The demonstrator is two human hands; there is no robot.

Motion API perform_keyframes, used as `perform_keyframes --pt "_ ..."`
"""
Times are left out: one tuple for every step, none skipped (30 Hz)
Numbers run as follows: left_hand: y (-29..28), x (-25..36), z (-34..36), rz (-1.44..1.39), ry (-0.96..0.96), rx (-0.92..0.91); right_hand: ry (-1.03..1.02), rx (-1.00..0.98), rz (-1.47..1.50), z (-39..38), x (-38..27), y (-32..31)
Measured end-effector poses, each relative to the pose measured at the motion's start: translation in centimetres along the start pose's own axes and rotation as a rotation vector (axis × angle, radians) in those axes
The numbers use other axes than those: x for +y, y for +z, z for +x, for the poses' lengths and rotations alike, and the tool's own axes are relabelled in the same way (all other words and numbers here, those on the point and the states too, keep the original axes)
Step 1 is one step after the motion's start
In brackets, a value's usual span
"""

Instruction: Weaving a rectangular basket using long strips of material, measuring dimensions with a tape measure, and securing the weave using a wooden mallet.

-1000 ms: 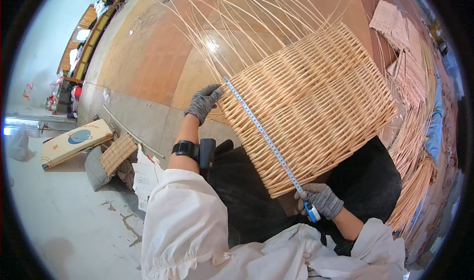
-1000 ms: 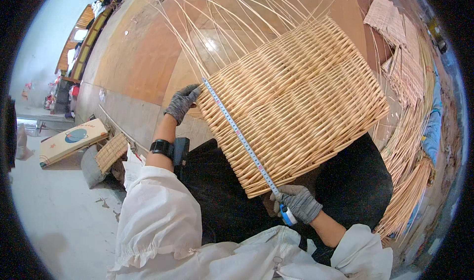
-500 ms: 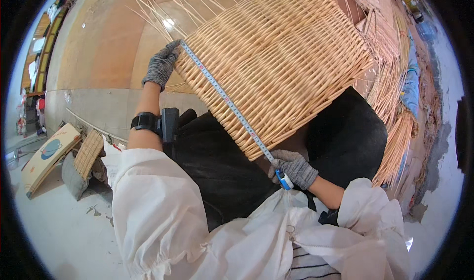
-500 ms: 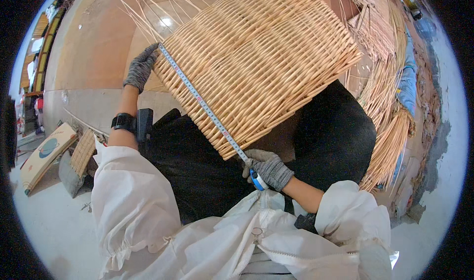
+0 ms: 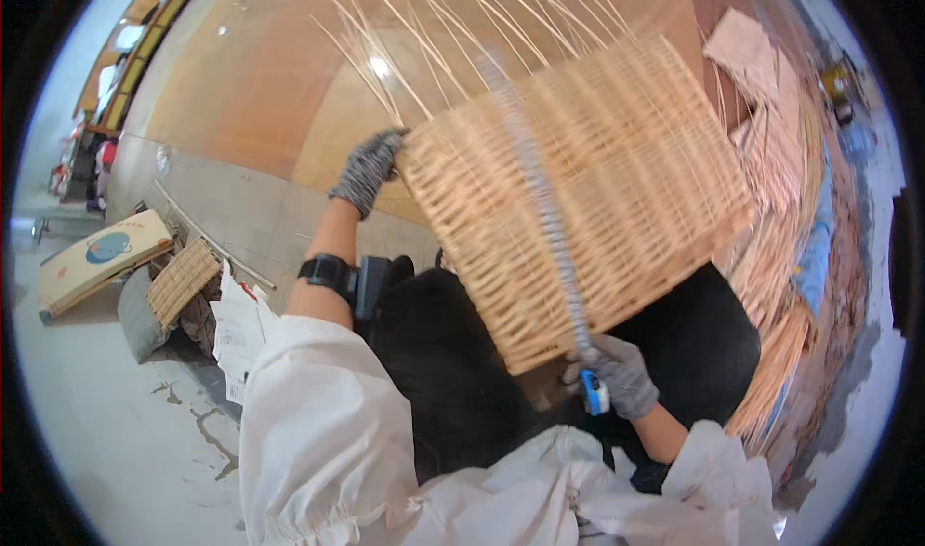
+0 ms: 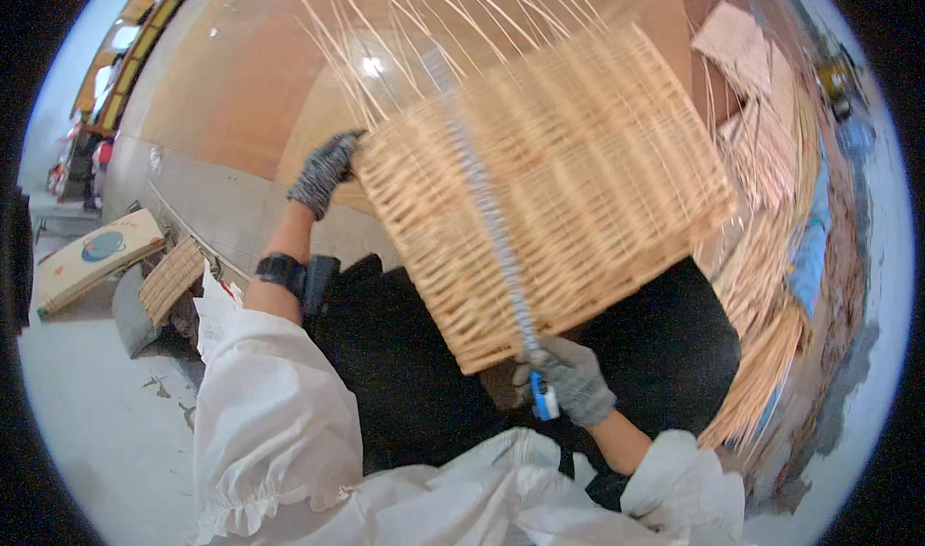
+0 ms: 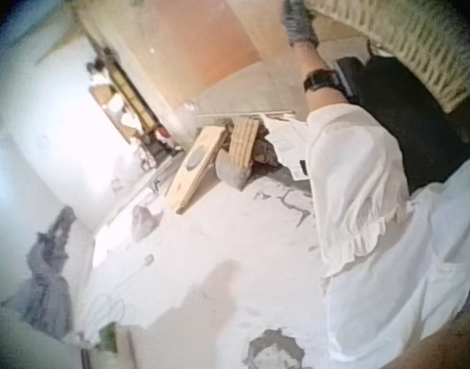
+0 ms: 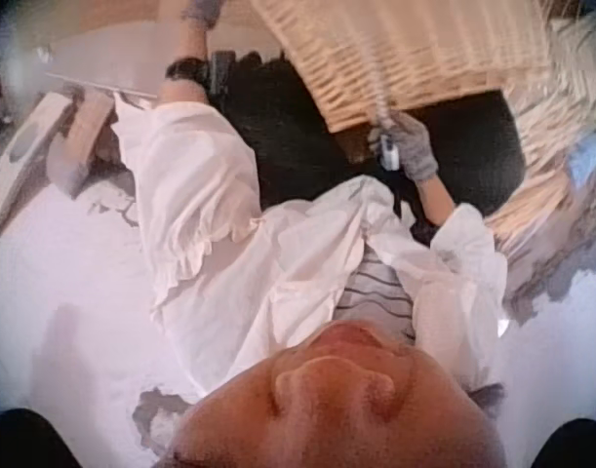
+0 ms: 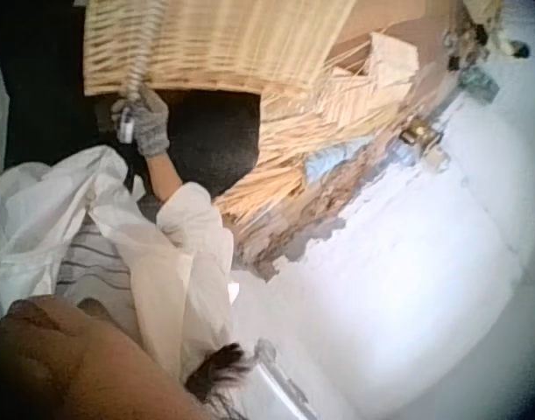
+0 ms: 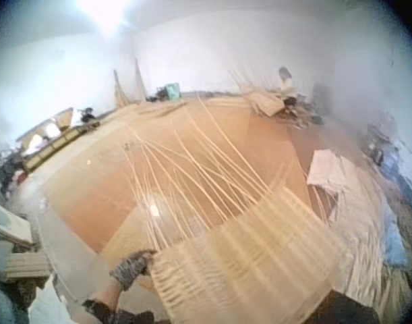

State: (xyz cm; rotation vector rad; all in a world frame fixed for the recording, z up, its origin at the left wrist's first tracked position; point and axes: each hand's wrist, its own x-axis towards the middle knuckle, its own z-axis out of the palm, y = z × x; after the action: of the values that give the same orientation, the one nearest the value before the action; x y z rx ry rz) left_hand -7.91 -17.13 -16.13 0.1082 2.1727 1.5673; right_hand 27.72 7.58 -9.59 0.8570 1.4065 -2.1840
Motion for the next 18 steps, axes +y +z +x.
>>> perform_keyframes --pt "-0.1 0.0 -0.2 -0.085 -0.014 -0.036 -0.05 0.043 0.027 0.7 -1.1 -0.5" --pt "-0.3 0.0 -0.3 -0.087 0.003 -0.075 -0.087 0.111 0.059 1.4 -2.1 -1.0" --pt "-0.5 0.0 -0.5 -0.105 0.028 -0.096 -0.146 0.087 0.118 2.5 -3.0 -1.6" --pt "-0.7 0.0 -0.5 -0.109 0.023 -0.133 -0.268 0.143 -0.061 3.3 -3.6 -2.1" --pt "-0.9 0.0 -0.5 -0.086 0.041 -0.16 -0.275 0.172 -0.046 4.3 -4.1 -2.5" --pt "-1.1 0.1 -0.5 -0.052 0.027 -0.193 -0.313 0.166 -0.009 5.2 -4.4 -2.9" --pt "-1.4 0.2 -0.4 -0.015 0.01 -0.223 -0.323 0.18 -0.056 6.0 -4.4 -3.1" --pt "-1.6 0.3 -0.4 -0.038 0.033 -0.265 -0.358 0.178 -0.082 6.6 -4.3 -3.3" --pt "-1.9 0.5 -0.3 -0.056 0.063 -0.299 -0.395 0.169 -0.118 7.1 -4.2 -3.4" --pt "-2.2 0.6 -0.3 -0.06 0.095 -0.329 -0.36 0.184 -0.119 7.2 -3.9 -3.5" --pt "-2.4 0.7 -0.3 -0.073 0.129 -0.35 -0.381 0.219 -0.1 7.4 -3.6 -3.6" --pt "-2.6 0.8 -0.2 -0.075 0.049 -0.322 -0.433 0.182 -0.076 7.4 -3.3 -3.6" --pt "-2.6 0.9 -0.1 -0.072 -0.005 -0.313 -0.412 0.227 -0.08 7.4 -3.1 -3.6" --pt "-2.6 0.9 0.1 -0.084 -0.007 -0.308 -0.421 0.23 -0.076 7.3 -2.9 -3.7" --pt "-2.5 0.8 0.2 -0.108 -0.01 -0.298 -0.436 0.231 -0.06 7.3 -2.8 -3.6" --pt "-2.4 0.7 0.4 -0.127 -0.057 -0.282 -0.442 0.24 -0.061 7.2 -2.6 -3.6" --pt "-2.1 0.6 0.6 -0.151 -0.074 -0.267 -0.452 0.247 -0.051 7.1 -2.5 -3.6" --pt "-1.9 0.4 0.7 -0.174 -0.093 -0.251 -0.461 0.253 -0.04 7.2 -2.4 -3.6"
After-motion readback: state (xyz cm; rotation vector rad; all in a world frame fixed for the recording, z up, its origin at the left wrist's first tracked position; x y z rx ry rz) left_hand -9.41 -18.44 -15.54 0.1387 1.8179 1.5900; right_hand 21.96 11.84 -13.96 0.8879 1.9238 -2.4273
